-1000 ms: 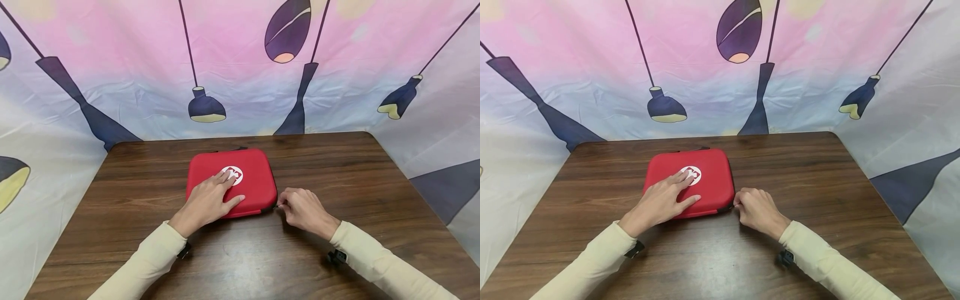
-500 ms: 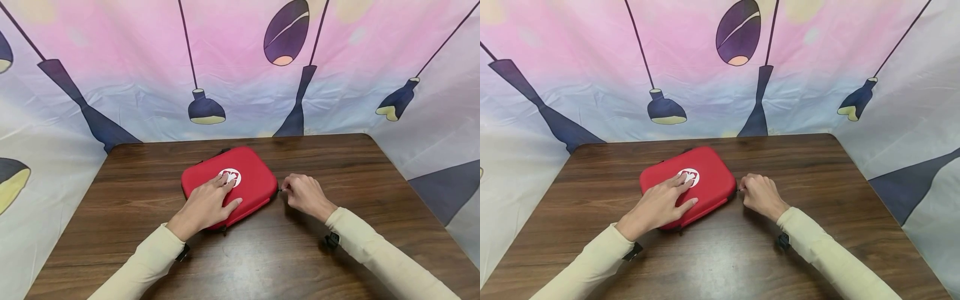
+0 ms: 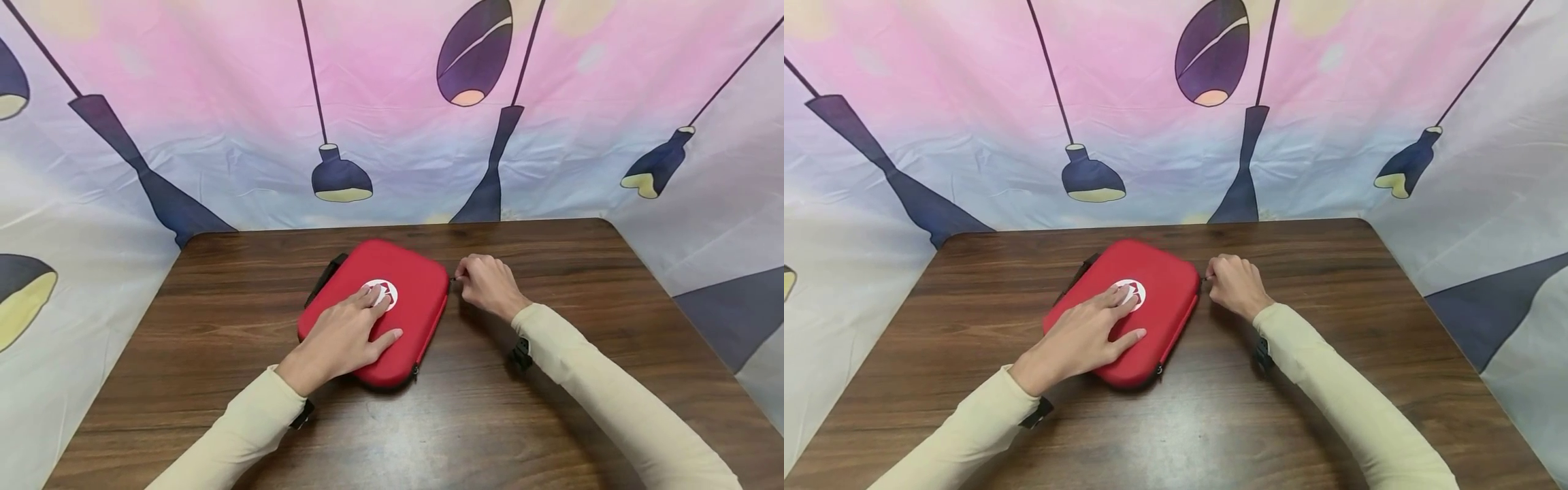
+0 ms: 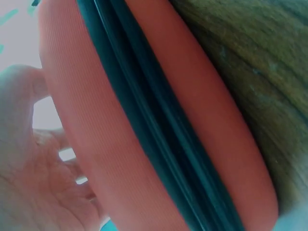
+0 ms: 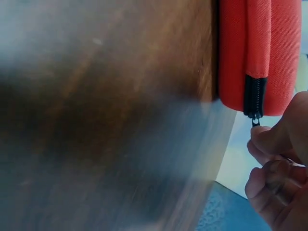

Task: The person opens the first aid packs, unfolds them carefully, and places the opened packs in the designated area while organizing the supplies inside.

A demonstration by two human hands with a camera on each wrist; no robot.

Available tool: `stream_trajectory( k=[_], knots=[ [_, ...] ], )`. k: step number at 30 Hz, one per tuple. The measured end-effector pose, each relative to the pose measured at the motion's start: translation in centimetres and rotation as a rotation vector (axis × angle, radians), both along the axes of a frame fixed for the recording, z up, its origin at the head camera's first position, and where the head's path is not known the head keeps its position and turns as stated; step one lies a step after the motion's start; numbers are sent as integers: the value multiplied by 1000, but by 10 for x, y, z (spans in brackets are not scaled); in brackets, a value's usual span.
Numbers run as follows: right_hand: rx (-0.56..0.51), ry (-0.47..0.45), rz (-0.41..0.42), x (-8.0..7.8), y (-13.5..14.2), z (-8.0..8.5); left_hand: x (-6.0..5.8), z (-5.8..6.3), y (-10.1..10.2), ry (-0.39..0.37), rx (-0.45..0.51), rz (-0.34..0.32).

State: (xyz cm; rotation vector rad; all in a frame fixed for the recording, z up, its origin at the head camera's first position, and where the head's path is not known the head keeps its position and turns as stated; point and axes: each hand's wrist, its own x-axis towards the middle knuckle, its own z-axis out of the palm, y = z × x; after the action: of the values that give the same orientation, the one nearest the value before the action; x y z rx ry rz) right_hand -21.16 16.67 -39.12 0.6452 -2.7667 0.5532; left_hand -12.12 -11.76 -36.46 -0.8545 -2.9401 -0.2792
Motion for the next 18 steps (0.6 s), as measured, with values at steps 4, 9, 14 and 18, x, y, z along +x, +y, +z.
stream_trajectory(
  k=[4, 9, 14, 18],
  knots=[
    [-28, -23, -14, -11, -4, -1, 0, 1, 2, -28, 3, -12],
    [-33, -45, -34, -24, -9, -2, 0, 1, 8, -55, 1, -37],
    [-28, -64, -46, -35, -13, -3, 1, 3, 15, -87, -21, -19],
    [-47, -92, -52, -43, -17, -2, 1, 2, 23, -90, -27, 10]
  ],
)
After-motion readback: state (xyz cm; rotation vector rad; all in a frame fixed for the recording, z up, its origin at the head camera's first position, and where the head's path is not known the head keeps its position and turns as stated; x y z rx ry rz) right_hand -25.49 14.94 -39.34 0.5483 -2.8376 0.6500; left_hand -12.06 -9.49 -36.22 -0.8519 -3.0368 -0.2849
